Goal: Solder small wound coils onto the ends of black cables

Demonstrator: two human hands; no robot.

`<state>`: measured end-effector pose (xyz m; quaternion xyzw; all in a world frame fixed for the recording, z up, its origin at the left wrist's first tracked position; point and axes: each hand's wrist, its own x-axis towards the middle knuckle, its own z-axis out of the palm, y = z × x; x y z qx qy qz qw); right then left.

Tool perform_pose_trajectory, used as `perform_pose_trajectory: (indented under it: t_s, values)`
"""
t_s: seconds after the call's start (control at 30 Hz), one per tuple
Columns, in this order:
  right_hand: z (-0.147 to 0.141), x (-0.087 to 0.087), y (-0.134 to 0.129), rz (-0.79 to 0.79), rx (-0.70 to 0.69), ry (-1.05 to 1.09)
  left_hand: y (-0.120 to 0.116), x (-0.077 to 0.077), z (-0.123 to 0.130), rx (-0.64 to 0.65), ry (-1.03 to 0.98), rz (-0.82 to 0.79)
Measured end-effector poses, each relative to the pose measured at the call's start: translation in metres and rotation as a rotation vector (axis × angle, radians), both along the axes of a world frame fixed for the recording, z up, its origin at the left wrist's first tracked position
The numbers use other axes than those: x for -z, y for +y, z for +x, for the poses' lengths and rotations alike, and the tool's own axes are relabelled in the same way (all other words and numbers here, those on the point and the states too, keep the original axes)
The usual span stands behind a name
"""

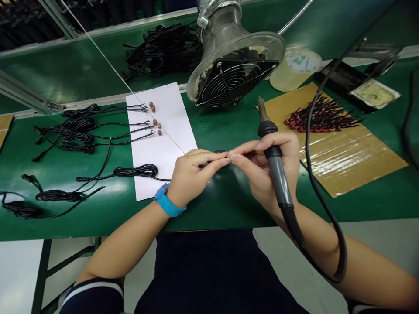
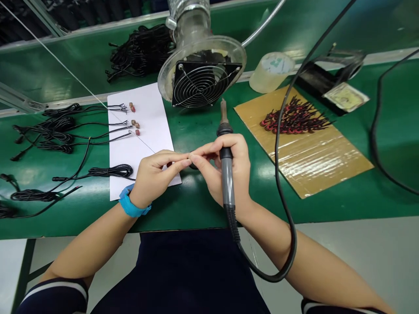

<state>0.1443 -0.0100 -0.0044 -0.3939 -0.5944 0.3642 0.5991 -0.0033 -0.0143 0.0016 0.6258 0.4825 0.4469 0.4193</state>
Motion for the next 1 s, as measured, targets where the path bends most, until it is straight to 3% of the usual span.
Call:
perform_pose_trajectory:
  t_s: [0.17, 0.37, 0.53, 0.77, 1.0]
  values:
    - [0.03, 0.005, 0.014, -0.008, -0.058, -0.201, 0.006, 0.004, 0.001, -0.03, 0.053, -0.143]
    - [0.05, 0.029, 0.026, 0.027, -0.19, -0.562, 0.013, 0.019, -0.001, -0.017, 0.129, -0.365]
    - [0.04, 0.041, 0.024, 0.097, -0.158, -0.642, 0.016, 0.019, -0.002, 0.024, 0.196, -0.352]
    - [0.038, 0.046, 0.023, 0.098, -0.1, -0.644, 0.013, 0.015, 0.003, -0.014, 0.271, -0.257]
    - [0.044, 0.033, 0.011, 0.131, -0.041, -0.608, 0.01, 0.02, 0.005, -0.06, 0.258, -0.222]
